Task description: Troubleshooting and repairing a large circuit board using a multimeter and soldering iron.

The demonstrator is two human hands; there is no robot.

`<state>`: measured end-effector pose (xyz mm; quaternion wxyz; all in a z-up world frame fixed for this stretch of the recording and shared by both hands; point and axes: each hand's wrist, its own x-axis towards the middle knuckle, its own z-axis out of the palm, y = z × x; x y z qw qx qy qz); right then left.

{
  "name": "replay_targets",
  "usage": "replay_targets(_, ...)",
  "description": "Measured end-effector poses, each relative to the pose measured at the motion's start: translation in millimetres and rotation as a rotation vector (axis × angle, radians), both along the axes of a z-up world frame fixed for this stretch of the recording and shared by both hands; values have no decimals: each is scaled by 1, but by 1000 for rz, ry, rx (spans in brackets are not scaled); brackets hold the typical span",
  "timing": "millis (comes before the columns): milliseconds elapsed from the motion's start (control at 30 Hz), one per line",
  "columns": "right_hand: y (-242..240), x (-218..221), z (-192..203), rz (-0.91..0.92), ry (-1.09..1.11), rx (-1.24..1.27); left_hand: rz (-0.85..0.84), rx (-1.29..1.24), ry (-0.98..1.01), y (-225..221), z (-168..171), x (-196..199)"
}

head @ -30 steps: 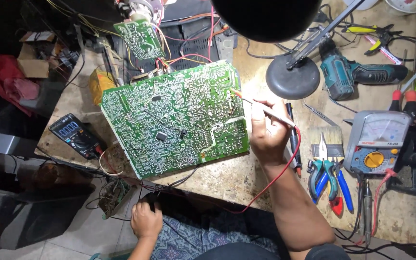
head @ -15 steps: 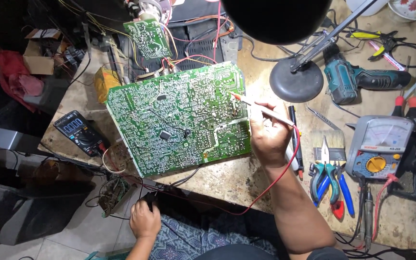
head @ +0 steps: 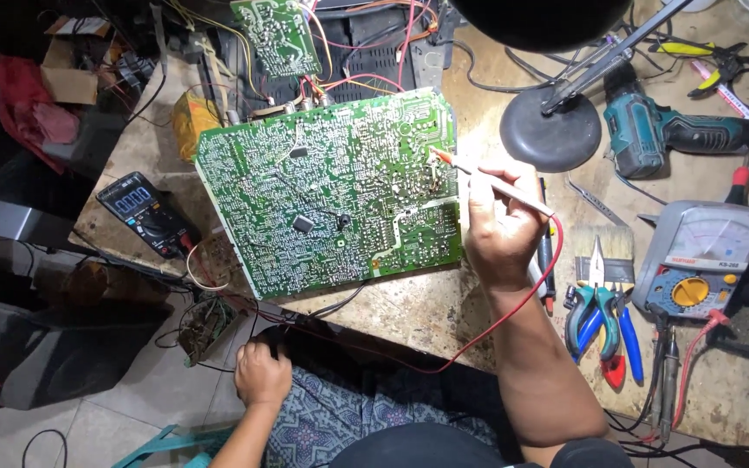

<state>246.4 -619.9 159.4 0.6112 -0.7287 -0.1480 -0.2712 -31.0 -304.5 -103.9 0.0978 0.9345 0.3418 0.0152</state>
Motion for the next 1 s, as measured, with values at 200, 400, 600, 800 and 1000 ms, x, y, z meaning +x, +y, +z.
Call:
replay_targets(200, 28, -54, -21, 342, -171, 226, 455, -279, 143, 2, 33, 38)
replay_targets(400, 101, -209, -51, 1198, -114, -230, 921, -367, -312, 2, 5, 48)
replay_targets(600, 119, -252, -71, 1222, 430, -242, 1106, -373, -500, -12, 39, 51)
replay_targets(800, 102, -267, -49, 1432, 652, -323, 1275, -281, -680, 14, 14, 45)
replay_targets(1000, 99, -259, -46, 1388, 716, -336, 1191, -179, -594, 12, 11, 46)
